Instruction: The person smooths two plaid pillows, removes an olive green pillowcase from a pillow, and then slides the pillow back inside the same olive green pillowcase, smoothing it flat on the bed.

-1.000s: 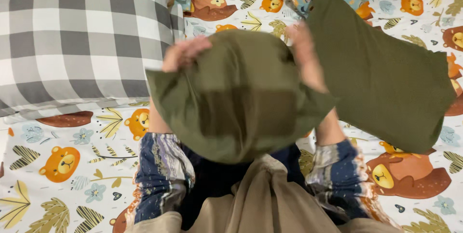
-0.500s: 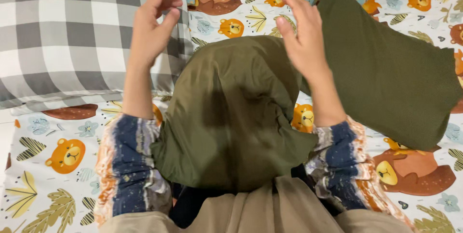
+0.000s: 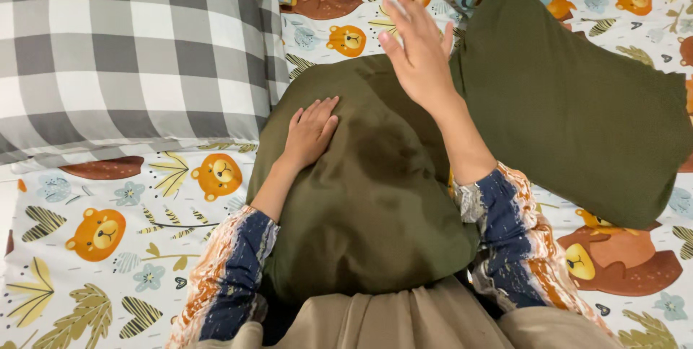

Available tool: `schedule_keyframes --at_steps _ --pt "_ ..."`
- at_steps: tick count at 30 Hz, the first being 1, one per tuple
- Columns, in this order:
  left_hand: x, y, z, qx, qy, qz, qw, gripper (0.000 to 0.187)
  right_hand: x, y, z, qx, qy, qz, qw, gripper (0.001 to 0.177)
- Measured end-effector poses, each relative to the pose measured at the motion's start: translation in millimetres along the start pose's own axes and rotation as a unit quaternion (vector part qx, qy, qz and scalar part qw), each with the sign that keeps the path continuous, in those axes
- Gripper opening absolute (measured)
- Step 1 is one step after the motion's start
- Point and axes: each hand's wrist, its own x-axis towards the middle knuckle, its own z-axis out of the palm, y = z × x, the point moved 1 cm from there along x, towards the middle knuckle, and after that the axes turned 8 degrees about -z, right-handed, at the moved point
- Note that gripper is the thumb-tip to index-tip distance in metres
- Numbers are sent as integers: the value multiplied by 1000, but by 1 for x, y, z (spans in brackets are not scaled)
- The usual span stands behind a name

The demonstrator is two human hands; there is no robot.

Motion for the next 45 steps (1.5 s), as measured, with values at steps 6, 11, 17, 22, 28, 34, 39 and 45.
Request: schedule_keyframes --at_steps 6,11,17,22,28,34,39,45 --pt "-1 19 -18 20 3 -23 1000 52 -34 20 96 -130 -148 28 980 58" --pt "0 12 -21 96 63 -118 986 49 -77 75 101 -82 -243 157 954 61" --pt "21 -78 -18 -16 20 -319 947 64 -134 127 72 28 -99 315 943 73" --pt "17 -125 1 -187 -45 -413 890 77 -175 125 72 365 1 494 789 96" --pt "33 -90 -15 -535 96 -270 795 50 -114 93 11 399 20 368 839 96" --pt "52 29 -154 -689 141 100 703 59 -39 108 -100 394 184 9 901 86" --pt "78 36 -183 -725 94 240 639 63 -22 163 -131 654 250 -1 714 83" --pt "77 -9 -1 -626 4 -96 774 60 -97 142 47 471 43 250 845 62"
